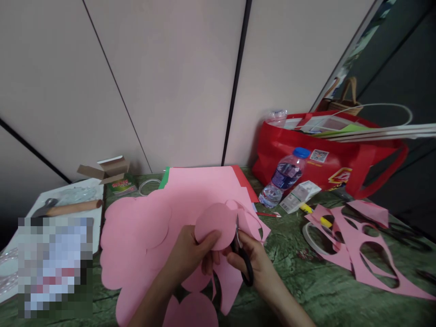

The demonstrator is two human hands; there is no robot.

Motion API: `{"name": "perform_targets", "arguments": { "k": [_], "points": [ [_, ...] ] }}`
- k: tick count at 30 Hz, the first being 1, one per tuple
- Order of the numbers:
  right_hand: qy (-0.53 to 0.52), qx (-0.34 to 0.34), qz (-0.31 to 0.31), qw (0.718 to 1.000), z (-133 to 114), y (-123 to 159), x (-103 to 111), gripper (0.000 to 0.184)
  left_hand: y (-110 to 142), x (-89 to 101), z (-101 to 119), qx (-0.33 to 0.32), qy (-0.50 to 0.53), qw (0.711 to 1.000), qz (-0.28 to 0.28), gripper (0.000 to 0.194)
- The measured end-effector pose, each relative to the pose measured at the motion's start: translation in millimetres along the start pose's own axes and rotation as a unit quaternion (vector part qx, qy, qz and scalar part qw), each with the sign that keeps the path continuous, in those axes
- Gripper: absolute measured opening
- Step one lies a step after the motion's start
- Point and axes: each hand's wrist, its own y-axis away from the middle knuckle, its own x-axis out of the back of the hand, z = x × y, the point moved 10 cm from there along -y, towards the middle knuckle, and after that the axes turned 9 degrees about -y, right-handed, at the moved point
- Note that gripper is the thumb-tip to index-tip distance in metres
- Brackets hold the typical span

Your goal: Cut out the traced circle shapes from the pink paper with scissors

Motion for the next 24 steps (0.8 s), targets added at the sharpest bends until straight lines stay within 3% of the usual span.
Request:
{"name": "perform_targets", "arguments": {
  "k": [24],
  "points": [
    [-0.033,0.005,-0.010,0.999,5.0,1.0,0.4,0.025,-1.4,0.1,-5.5,-0.005,0.026,1.000,-0.007,0.044]
  ]
}}
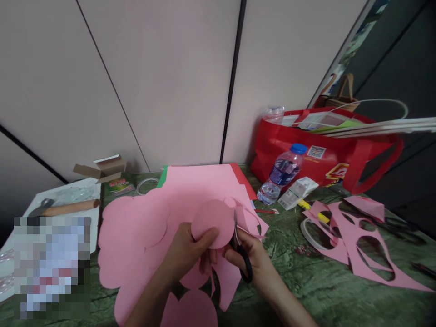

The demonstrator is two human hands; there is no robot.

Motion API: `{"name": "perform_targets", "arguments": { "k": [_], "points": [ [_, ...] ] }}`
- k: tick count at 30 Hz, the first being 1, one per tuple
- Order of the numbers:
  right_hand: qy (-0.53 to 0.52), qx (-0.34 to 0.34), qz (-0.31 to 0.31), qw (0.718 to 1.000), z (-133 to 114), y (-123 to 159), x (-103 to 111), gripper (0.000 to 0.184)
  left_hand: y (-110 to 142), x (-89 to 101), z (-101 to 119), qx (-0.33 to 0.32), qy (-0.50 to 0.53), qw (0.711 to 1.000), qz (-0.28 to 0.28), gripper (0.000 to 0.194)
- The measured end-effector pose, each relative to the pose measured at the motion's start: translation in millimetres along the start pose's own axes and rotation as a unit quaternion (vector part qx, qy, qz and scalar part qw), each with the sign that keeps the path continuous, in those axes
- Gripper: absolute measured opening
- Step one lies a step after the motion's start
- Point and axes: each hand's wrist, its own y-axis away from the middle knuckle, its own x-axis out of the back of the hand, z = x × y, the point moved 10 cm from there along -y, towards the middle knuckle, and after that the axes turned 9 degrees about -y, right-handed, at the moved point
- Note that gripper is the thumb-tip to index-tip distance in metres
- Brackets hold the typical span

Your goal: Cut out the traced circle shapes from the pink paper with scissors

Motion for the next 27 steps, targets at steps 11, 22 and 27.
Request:
{"name": "perform_targets", "arguments": {
  "k": [11,22,27],
  "points": [
    [0.016,-0.001,0.015,1.000,2,1,5,0.031,0,0.4,1,0.003,-0.009,1.000,0.006,0.048],
    [0.027,-0.020,0.029,0.999,7,0,7,0.035,2,1.2,5,0.016,-0.023,1.000,0.012,0.047],
    [0.029,-0.021,0.043,0.998,8,0,11,0.037,1,2.8,2,0.016,-0.019,1.000,0.015,0.046]
  ]
}}
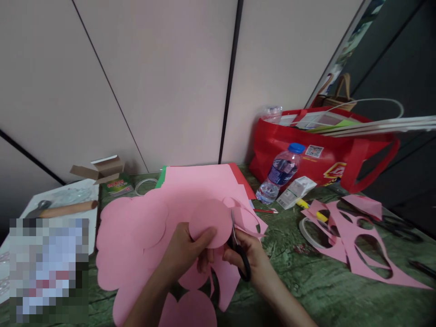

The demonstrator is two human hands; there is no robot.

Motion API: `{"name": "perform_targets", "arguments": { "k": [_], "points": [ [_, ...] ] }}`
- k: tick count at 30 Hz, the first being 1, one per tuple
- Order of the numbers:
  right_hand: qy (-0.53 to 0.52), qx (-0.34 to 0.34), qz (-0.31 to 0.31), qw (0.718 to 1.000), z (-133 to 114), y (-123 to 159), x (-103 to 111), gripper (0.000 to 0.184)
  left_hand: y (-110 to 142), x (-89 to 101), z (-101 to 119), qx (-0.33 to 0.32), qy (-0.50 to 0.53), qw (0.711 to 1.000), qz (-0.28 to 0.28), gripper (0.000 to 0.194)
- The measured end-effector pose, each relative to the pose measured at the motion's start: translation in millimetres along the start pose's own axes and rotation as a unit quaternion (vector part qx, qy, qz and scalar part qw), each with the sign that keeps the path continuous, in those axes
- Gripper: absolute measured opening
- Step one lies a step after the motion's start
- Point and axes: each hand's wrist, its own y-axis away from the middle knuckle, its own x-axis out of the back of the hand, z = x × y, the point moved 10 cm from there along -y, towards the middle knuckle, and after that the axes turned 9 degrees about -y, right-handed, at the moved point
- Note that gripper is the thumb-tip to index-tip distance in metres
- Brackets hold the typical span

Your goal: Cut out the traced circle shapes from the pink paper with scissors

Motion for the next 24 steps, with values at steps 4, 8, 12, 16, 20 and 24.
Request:
{"name": "perform_targets", "arguments": {
  "k": [4,8,12,16,20,24],
  "points": [
    [0.015,-0.007,0.010,1.000,3.1,0.1,3.0,0.037,-0.2,0.7,-1.6,0.007,-0.001,1.000,0.005,0.046],
    [0.036,-0.006,0.016,0.999,4.2,0.8,5.4,0.035,0.1,0.9,0.9,0.004,-0.004,1.000,0.006,0.047],
    [0.041,-0.009,0.020,0.999,4.4,0.7,6.1,0.034,0.4,1.3,3.3,-0.005,-0.005,1.000,0.007,0.047],
    [0.054,-0.009,0.024,0.998,4.7,0.2,6.9,0.035,-0.1,2.1,1.6,-0.005,0.007,1.000,0.011,0.046],
    [0.050,-0.022,0.029,0.998,7.7,0.1,7.2,0.035,-1.0,3.0,0.0,-0.006,0.008,1.000,0.014,0.046],
    [0.038,-0.019,0.036,0.998,9.0,0.5,8.5,0.035,-1.4,4.7,-0.8,-0.007,0.013,1.000,0.019,0.046]
  ]
}}
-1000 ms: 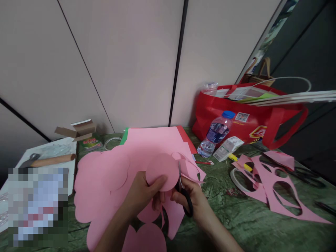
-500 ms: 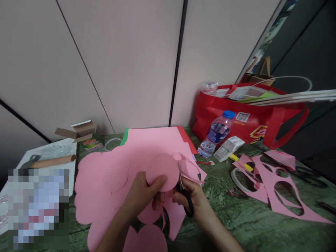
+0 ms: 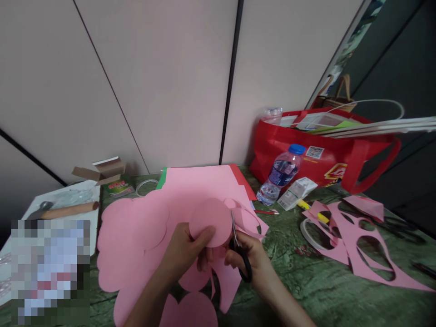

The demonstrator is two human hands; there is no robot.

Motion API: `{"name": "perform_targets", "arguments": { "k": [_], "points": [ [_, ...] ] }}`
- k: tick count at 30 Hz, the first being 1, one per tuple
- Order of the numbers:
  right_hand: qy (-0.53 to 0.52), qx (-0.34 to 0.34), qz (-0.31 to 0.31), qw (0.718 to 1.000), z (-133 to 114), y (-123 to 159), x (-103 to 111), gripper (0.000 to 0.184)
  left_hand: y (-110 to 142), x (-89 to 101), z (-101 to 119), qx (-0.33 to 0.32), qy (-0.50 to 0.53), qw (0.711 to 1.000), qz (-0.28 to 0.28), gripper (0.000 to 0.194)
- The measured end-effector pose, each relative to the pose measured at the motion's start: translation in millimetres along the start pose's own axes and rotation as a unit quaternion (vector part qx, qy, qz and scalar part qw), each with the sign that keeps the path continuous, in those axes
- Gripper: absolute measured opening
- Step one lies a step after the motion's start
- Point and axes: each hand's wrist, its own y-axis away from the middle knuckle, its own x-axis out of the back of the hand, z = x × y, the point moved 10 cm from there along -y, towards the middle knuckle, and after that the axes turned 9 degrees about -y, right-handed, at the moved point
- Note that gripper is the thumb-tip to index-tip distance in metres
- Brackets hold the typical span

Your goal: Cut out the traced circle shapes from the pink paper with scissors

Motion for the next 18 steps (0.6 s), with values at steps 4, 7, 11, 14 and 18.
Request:
{"name": "perform_targets", "arguments": {
  "k": [4,7,11,14,18],
  "points": [
    [0.006,0.000,-0.001,1.000,2.2,0.4,1.0,0.033,0.0,1.5,2.5,-0.008,-0.009,1.000,0.006,0.047],
    [0.002,-0.002,0.000,1.000,2.9,0.3,1.3,0.033,-0.1,1.9,3.4,-0.008,-0.012,1.000,0.008,0.048],
    [0.001,-0.011,0.011,1.000,2.0,0.2,1.5,0.032,0.4,1.6,4.1,-0.004,-0.004,1.000,0.006,0.048],
    [0.000,-0.018,0.014,1.000,2.9,0.3,0.8,0.031,1.8,3.1,6.2,-0.008,-0.010,1.000,0.008,0.048],
    [-0.015,-0.016,0.010,1.000,6.1,0.6,-0.7,0.028,4.1,6.3,7.4,-0.006,-0.013,1.000,0.011,0.048]
  ]
}}
